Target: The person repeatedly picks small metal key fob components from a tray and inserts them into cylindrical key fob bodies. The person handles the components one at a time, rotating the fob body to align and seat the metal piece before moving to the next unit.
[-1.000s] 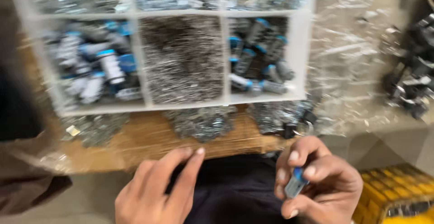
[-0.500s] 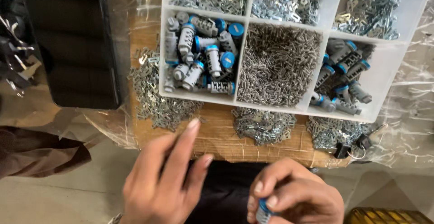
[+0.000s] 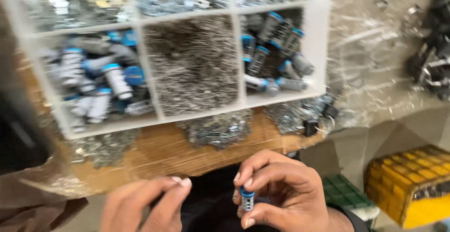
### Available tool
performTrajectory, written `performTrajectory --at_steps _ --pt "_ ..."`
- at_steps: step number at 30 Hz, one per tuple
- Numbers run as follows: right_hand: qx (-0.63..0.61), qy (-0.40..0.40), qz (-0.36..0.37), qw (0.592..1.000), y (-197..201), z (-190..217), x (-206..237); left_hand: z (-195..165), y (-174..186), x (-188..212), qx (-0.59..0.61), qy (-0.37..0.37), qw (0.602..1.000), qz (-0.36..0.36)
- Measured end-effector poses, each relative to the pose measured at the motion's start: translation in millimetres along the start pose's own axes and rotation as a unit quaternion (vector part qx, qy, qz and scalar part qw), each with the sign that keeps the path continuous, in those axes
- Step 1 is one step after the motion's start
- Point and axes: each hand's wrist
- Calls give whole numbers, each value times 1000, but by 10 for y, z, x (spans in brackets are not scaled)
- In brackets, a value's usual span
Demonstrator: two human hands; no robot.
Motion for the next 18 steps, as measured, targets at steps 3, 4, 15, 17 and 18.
performTrajectory --at_steps 3,4,15,17,18 --pt "-6 26 -19 999 111 -3 109 -69 27 -318 80 -34 996 36" --pt "1 45 -24 999 151 -10 124 -112 50 -421 125 -42 989 68" --pt "81 92 -69 990 371 2 290 -825 -487 -356 191 25 981 7" --pt "96 89 -69 989 375 10 277 -860 -400 -520 89 -46 995 19" --pt "133 94 -65 984 374 12 261 -858 -344 -605 95 -55 993 48"
Point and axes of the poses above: each hand's wrist, its own x-axis away from the middle knuckle, its own y-axis out of the back of the hand, z = x × y, and after that the axes turned 1 degree about -y, right-handed
